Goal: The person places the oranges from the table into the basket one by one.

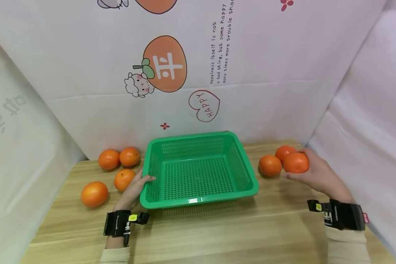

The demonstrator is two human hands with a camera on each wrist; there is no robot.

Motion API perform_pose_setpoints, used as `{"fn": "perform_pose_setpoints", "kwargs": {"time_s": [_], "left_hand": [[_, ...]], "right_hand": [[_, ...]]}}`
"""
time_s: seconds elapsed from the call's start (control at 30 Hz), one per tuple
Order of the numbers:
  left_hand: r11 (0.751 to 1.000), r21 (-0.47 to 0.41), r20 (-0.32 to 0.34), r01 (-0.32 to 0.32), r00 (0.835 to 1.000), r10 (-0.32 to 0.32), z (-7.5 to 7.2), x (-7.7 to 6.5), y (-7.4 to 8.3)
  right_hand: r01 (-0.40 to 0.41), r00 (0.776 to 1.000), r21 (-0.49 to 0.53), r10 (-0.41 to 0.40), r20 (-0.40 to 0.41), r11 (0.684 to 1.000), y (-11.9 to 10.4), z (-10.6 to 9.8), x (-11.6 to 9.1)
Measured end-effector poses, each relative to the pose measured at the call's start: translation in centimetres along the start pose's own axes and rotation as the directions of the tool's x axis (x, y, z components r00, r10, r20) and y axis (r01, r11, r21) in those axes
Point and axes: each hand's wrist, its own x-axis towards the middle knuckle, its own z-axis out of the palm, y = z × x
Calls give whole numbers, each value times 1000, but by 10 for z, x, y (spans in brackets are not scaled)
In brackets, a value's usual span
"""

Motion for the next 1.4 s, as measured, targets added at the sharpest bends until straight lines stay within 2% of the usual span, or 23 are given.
{"fn": "perform_pose_setpoints", "kwargs": {"time_s": [0.1, 0.2, 0.53, 0.83, 1.0, 1.2, 1.4], "left_hand": [[1000, -1, 0, 10, 1000, -10, -1, -1, 0], [1000, -5, 5, 14, 1000, -14, -2, -1, 0], [998, -58, 32, 26, 999, -24, 0, 2, -5], [998, -44, 15, 35, 999, -34, -2, 5, -6], [999, -39, 15, 36, 999, -36, -4, 4, -5], [998, -40, 11, 41, 999, -40, -5, 3, -4], [998, -43, 17, 49, 999, -49, -3, 3, -3]], "right_hand": [[60, 998, -2, -60, -34, 998, -12, 6, 2], [60, 995, -77, -65, -72, 995, -23, 11, 3], [113, 990, -150, -124, -61, 982, -62, 25, 30], [215, 977, -130, -214, 20, 968, -106, 29, 54], [279, 960, -192, -270, 74, 941, -130, 37, 69], [310, 947, -217, -281, 155, 926, -156, 51, 85], [334, 936, -219, -297, 188, 917, -174, 66, 95]]}}
